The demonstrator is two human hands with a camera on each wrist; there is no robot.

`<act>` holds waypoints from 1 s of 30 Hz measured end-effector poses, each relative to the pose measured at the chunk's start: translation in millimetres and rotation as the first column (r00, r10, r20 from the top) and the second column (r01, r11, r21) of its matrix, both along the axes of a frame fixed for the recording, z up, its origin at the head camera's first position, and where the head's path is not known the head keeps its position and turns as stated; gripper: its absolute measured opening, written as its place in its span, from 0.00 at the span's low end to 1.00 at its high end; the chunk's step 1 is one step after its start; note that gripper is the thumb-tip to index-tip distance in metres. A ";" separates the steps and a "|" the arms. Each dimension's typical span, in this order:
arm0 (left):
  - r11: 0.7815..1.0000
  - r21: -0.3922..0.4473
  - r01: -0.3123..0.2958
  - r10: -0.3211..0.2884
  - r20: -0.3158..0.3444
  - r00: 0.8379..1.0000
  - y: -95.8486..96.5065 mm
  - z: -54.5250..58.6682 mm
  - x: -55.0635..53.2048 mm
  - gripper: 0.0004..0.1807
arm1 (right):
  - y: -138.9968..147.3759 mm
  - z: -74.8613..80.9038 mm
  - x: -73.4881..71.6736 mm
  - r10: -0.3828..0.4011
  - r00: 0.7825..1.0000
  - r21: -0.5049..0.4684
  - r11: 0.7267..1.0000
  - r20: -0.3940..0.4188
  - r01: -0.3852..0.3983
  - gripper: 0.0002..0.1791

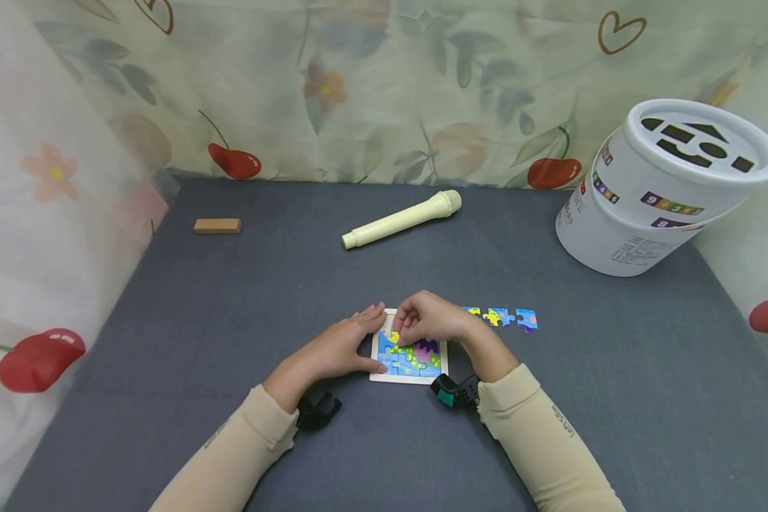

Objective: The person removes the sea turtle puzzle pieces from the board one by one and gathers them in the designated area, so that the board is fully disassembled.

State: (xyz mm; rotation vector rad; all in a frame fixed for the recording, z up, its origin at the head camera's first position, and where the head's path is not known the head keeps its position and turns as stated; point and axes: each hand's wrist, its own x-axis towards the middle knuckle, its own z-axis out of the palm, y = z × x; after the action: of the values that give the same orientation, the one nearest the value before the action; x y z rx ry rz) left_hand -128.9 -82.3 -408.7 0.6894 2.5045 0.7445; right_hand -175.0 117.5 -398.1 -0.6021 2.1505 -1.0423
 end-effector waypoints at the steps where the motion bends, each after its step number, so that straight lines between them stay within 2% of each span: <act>1: 1.000 0.001 -0.001 0.001 0.001 1.000 -0.1 -0.1 0.1 0.47 | 0.0 -0.1 -0.2 0.007 1.000 -0.005 1.000 0.001 -0.007 0.05; 7: 1.000 -0.004 -0.004 0.004 0.009 1.000 -0.7 -0.2 -0.1 0.47 | 0.0 -1.8 -0.9 0.037 0.999 -0.032 0.999 -0.001 -0.038 0.06; 24: 1.000 0.024 0.019 -0.019 -0.016 1.000 -3.1 -2.3 -0.3 0.46 | 1.4 -3.3 -0.3 0.055 0.998 -0.042 0.998 -0.037 -0.057 0.05; 30: 1.000 0.016 0.018 -0.018 -0.020 1.000 -2.9 -2.6 -0.8 0.46 | 3.5 -6.1 -1.9 0.035 0.999 -0.053 0.998 0.002 -0.035 0.06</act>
State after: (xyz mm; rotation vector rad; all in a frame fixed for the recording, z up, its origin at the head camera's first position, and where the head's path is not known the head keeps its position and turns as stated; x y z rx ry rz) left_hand -129.7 -85.2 -411.3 0.7279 2.5090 0.7563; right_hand -176.8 121.0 -404.1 -0.6607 2.1078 -1.0838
